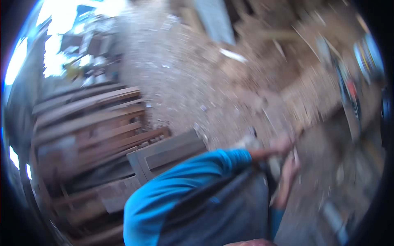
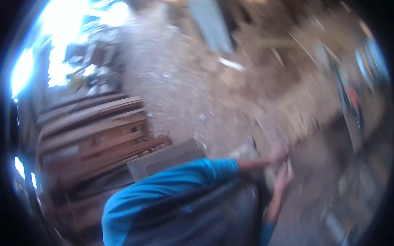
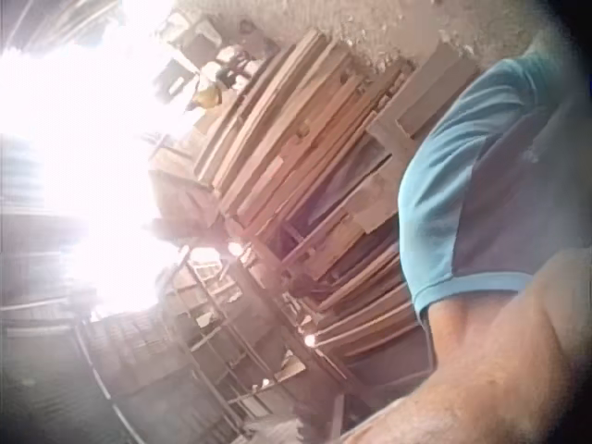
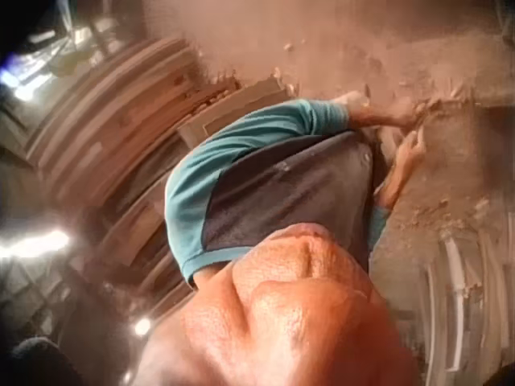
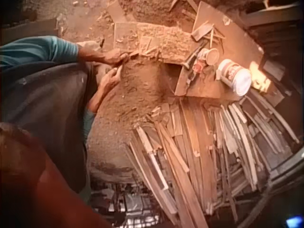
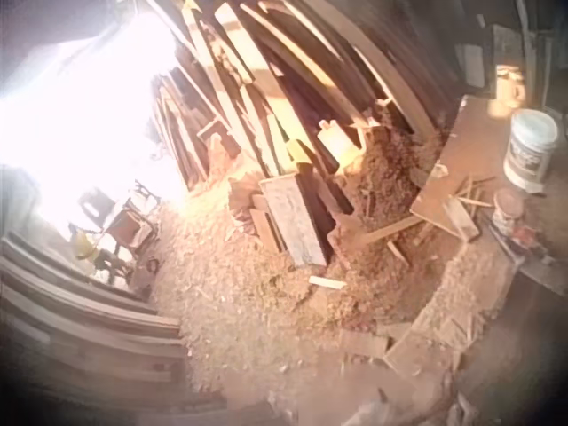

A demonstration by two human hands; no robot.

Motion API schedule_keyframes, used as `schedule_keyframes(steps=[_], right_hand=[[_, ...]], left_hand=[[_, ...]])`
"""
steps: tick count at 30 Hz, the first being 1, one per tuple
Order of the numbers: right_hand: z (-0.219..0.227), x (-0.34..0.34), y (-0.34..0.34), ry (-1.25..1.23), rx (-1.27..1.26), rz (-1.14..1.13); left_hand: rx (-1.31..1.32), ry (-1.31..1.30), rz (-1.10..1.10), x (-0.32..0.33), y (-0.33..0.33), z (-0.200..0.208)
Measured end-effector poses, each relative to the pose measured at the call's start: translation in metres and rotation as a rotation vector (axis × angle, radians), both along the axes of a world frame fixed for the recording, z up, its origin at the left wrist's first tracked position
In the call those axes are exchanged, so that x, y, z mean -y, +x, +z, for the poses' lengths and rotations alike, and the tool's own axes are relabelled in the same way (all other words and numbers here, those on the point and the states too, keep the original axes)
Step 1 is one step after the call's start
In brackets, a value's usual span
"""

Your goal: The person uses a small hand tool to shave and shape a thin piece of wood, repeatedly drawing the blade along the length of the wood to remove shavings.

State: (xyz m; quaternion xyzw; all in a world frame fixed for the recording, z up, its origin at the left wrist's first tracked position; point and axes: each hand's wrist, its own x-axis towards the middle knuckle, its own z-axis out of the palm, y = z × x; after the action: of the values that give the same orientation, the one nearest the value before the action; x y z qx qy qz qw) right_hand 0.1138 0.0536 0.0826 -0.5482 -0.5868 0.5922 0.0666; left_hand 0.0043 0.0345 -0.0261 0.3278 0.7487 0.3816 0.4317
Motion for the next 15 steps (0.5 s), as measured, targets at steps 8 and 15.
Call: schedule_keyframes(steps=[8, 15], right_hand=[[0.042, -0.008, 0.002, 0.061, 0.081, 0.089], [0.026, -0.01, 0.007, 0.11, 0.112, 0.129]], left_hand=[[0.178, 0.074, 0.216, 0.007, -0.002, 0.025], [0.144, 0.125, 0.238, 0.006, 0.006, 0.021]])
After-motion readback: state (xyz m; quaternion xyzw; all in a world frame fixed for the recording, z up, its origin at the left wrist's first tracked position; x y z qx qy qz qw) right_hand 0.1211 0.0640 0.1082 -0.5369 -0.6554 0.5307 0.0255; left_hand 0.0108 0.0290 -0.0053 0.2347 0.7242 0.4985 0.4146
